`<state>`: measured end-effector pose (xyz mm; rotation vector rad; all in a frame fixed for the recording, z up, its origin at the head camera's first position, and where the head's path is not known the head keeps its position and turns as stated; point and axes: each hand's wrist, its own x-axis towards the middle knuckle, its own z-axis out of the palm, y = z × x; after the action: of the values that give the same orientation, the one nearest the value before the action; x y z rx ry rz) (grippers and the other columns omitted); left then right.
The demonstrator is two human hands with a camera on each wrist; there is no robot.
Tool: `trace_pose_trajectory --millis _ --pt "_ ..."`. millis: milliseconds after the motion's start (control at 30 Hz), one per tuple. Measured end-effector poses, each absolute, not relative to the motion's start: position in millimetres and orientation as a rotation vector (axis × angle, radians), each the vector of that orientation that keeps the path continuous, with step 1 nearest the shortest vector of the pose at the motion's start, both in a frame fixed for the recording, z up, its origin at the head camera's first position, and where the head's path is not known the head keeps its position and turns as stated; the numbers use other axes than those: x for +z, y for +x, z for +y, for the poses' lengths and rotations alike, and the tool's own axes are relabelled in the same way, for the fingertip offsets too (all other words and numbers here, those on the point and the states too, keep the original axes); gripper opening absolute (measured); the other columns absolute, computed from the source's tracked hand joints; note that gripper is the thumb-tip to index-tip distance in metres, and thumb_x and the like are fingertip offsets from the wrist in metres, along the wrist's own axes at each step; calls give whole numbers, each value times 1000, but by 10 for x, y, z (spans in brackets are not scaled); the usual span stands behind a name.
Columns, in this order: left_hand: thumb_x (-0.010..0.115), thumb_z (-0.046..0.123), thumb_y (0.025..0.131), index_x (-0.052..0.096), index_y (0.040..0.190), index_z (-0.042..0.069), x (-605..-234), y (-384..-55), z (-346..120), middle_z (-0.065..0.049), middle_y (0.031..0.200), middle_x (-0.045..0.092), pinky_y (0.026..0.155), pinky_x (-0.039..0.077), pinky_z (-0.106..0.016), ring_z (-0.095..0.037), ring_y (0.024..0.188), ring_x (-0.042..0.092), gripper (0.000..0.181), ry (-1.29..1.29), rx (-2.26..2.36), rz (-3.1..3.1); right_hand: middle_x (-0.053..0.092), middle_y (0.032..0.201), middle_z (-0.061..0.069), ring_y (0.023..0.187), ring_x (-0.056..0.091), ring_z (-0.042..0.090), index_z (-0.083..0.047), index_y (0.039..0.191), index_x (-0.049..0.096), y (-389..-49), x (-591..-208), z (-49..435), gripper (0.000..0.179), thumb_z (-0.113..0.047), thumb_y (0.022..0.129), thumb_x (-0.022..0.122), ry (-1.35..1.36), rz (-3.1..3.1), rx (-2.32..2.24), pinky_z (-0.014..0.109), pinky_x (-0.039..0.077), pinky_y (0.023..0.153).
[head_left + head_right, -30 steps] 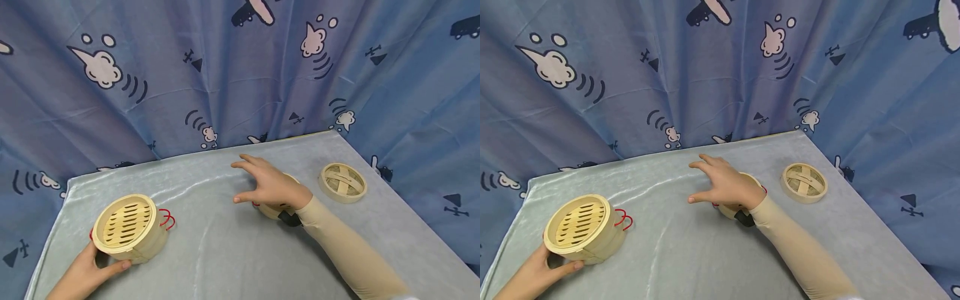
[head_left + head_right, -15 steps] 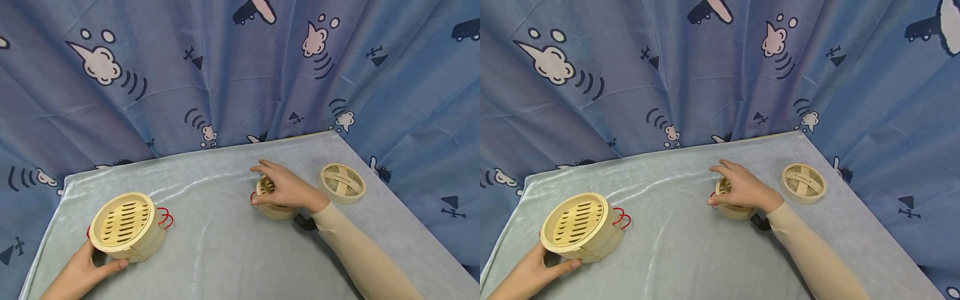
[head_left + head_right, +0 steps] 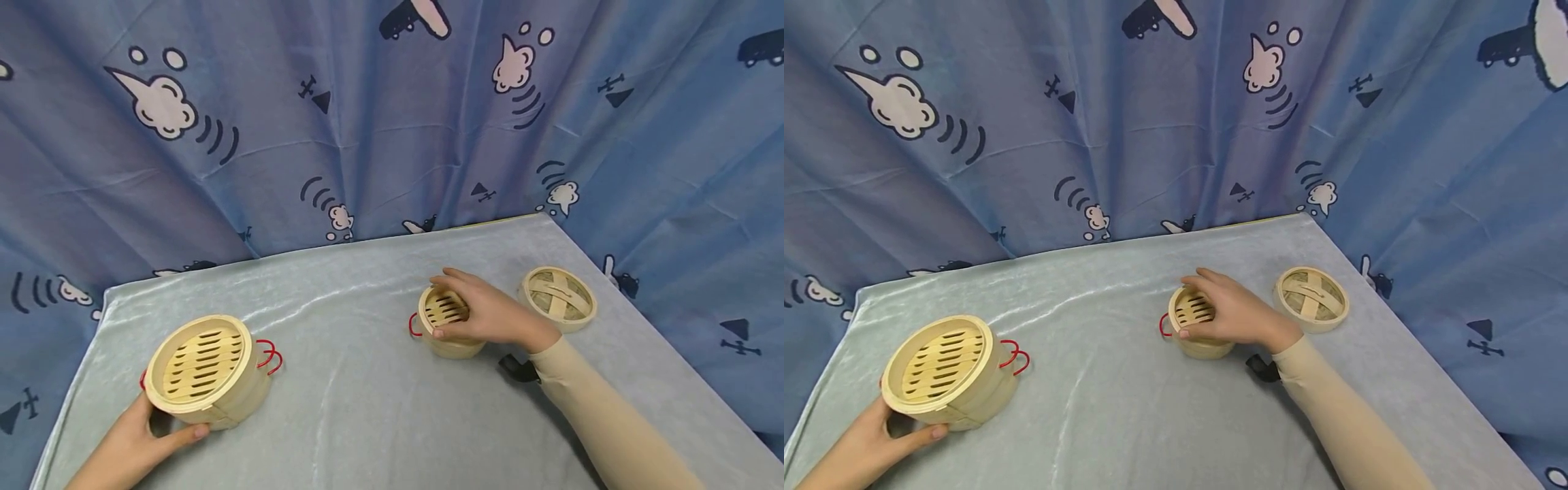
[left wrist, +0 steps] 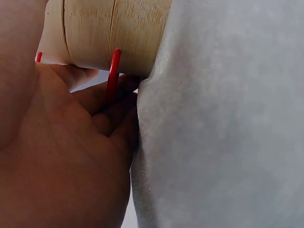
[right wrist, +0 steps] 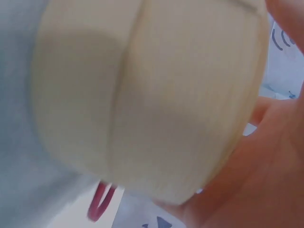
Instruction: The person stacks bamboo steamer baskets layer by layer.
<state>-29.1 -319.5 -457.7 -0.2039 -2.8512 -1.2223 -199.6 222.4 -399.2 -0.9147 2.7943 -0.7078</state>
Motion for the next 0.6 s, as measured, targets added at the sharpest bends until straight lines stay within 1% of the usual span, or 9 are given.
trace_pose_trajectory --millis 100,167,333,433,600 --pt "86 25 80 26 153 39 -4565 -291 -3186 3 146 38 91 19 -1 11 126 28 95 -190 -1218 -2865 29 158 5 147 21 29 -21 150 42 -1971 -4018 2299 94 -70 76 71 -894 2772 -735 53 27 114" --pt "85 26 80 26 153 40 -4562 -293 -3183 3 146 38 90 19 -1 12 126 28 95 -185 -1216 -2870 29 159 6 147 21 29 -19 150 42 -1956 -4036 2341 95 -70 76 72 -887 2766 -744 53 26 114" --pt "86 24 80 27 153 38 -4573 -295 -3190 7 146 38 91 19 -2 10 127 29 94 -203 -1231 -2855 27 160 5 147 20 29 -17 153 38 -1956 -4076 2408 99 -69 75 74 -906 2753 -766 54 24 114" --pt "86 25 80 27 152 39 -4578 -292 -3191 7 145 39 91 19 -1 11 126 29 94 -198 -1218 -2858 27 159 4 147 21 27 -14 154 35 -1961 -4090 2438 105 -69 74 75 -922 2749 -783 52 24 115" --pt "86 26 80 26 152 39 -4570 -288 -3180 1 145 38 90 18 -1 11 125 28 94 -189 -1207 -2865 26 160 6 147 21 27 -11 155 31 -1949 -4080 2472 110 -66 73 78 -917 2730 -797 50 23 116"
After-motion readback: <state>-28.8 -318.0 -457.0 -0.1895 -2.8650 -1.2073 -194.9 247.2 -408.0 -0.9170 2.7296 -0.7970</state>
